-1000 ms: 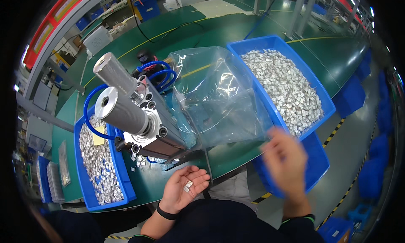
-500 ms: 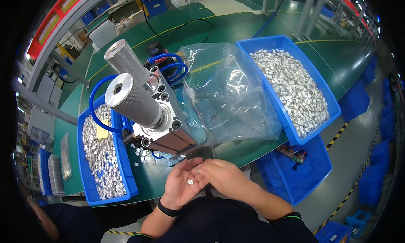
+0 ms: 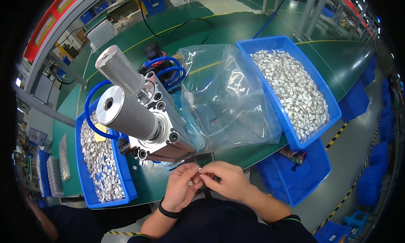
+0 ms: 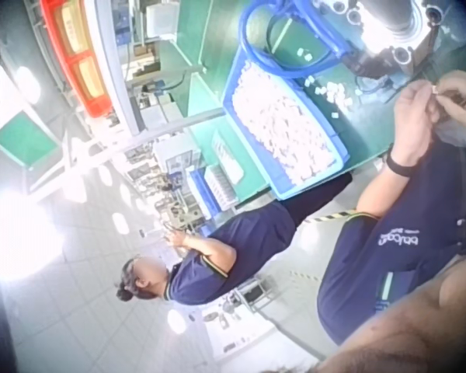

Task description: Manually assemble small electronic components at a factory workbench.

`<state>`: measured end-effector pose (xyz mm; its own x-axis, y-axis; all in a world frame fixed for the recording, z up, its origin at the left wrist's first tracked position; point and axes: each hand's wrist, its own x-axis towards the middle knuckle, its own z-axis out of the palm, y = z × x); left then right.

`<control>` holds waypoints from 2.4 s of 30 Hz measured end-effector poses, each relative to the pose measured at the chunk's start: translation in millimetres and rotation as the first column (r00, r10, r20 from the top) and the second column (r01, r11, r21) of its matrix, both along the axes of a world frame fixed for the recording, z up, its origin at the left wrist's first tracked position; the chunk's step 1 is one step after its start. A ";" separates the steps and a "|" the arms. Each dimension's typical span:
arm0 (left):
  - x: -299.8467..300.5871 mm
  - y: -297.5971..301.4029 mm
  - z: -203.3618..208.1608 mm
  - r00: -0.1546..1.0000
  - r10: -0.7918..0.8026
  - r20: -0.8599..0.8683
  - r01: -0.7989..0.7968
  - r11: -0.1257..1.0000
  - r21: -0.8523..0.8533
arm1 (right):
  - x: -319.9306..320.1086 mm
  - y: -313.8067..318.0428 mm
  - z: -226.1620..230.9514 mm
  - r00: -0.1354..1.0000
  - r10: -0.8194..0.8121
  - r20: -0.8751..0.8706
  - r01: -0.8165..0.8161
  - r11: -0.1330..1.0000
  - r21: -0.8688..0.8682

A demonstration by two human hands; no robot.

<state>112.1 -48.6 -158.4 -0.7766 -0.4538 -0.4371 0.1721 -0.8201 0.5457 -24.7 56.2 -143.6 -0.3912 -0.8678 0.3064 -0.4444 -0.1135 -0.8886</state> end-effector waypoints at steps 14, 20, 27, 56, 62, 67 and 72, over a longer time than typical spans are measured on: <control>3.2 0.3 6.8 0.998 -0.009 0.059 0.009 1.000 -0.004 | -18.1 -7.8 -9.6 0.990 -0.018 0.140 0.019 1.000 -0.005; 10.1 -1.9 -8.4 0.993 0.050 0.106 -0.049 0.999 -0.013 | -19.3 -16.1 -14.1 0.963 -0.023 0.268 0.011 0.999 0.044; 13.0 -2.7 -13.6 0.990 0.058 0.129 -0.057 0.998 -0.006 | -19.8 -17.0 -17.9 0.941 -0.022 0.339 0.013 1.000 0.029; 13.8 -0.9 -9.6 0.988 0.040 0.147 -0.037 0.999 -0.028 | -13.6 4.2 -0.8 0.966 0.006 0.260 -0.006 1.000 0.002; 15.2 5.1 5.2 0.993 -0.088 0.073 0.091 0.995 -0.039 | -46.7 78.1 24.3 0.995 -0.075 0.063 0.081 0.992 -0.098; 10.4 3.1 -3.6 0.985 -0.158 -0.066 0.165 0.978 0.129 | -82.1 93.7 44.2 0.777 -0.629 0.042 0.624 0.777 0.088; 0.9 9.8 -1.8 0.993 -0.069 -0.093 0.091 0.962 0.258 | 3.5 26.3 14.8 0.908 0.105 -0.405 -0.150 0.985 -0.082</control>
<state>113.0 -38.9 -160.2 -0.8440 -0.2671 -0.4652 0.1357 -0.9453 0.2967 -21.1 82.5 -128.8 -0.1052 -0.8548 0.5083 -0.7336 -0.2784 -0.6200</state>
